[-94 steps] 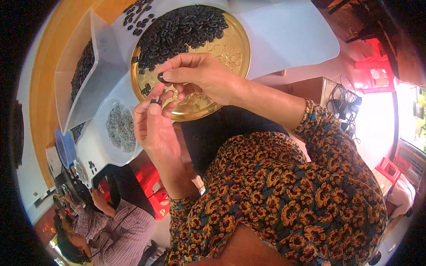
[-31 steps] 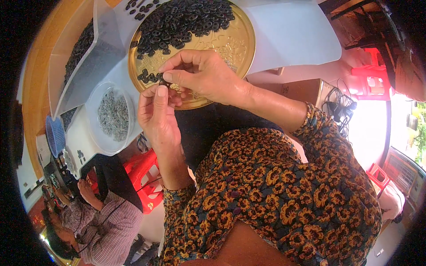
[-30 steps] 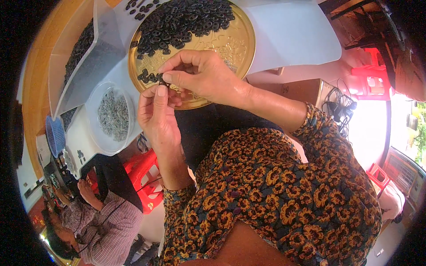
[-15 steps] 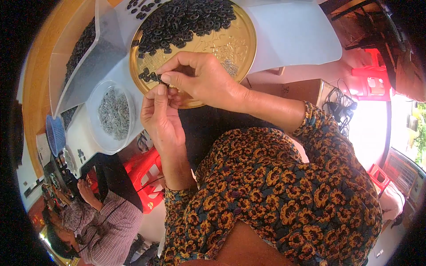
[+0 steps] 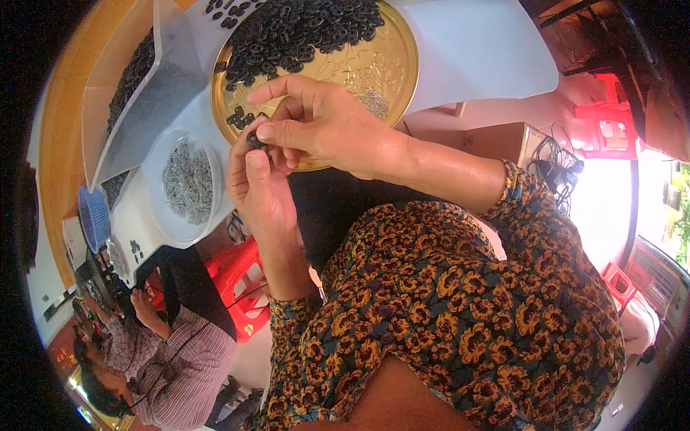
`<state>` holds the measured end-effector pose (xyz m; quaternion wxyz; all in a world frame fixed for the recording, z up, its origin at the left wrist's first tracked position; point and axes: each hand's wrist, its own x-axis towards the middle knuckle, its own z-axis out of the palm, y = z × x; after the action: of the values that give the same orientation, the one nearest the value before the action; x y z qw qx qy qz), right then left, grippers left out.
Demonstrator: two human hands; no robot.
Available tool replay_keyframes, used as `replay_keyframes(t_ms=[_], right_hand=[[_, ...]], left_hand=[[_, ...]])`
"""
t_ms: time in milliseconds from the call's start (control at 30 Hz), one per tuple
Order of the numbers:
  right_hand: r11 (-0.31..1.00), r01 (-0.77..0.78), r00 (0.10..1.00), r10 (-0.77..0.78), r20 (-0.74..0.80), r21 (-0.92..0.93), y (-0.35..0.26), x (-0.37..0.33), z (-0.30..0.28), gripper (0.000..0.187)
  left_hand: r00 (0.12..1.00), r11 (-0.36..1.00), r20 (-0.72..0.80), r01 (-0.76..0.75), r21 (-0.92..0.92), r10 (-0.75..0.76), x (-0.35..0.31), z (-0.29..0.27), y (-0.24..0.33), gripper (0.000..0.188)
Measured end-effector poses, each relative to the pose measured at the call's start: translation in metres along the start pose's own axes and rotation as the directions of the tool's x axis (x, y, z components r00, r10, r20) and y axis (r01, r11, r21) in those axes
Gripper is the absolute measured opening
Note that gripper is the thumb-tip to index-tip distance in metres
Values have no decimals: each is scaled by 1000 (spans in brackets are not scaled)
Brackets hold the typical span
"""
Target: The person sorts small black circular plastic or rubber components by hand, inspecting them on a gold tray.
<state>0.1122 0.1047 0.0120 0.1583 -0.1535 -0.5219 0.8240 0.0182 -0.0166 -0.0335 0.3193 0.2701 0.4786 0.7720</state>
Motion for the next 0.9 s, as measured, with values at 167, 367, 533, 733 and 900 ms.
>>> replay_keyframes(t_ms=[167, 367, 533, 733, 900], right_hand=[[997, -11, 1000, 12, -3, 79, -6, -3, 5, 45], [995, 45, 999, -45, 3, 87, -7, -7, 15, 50], [996, 80, 996, -78, -46, 45, -4, -11, 23, 49], [997, 71, 996, -69, -64, 31, 0, -12, 26, 49], [997, 71, 997, -71, -28, 11, 3, -10, 21, 47]], left_hand=[[997, 996, -20, -76, -40, 75, 0, 10, 5, 42], [982, 982, -40, -186, -29, 185, -1, 12, 5, 38], [964, 965, -51, -259, 34, 261, -1, 12, 3, 32], [955, 955, -44, -293, 43, 294, 1, 12, 6, 27], [952, 952, -26, -305, 14, 305, 5, 7, 2, 28]])
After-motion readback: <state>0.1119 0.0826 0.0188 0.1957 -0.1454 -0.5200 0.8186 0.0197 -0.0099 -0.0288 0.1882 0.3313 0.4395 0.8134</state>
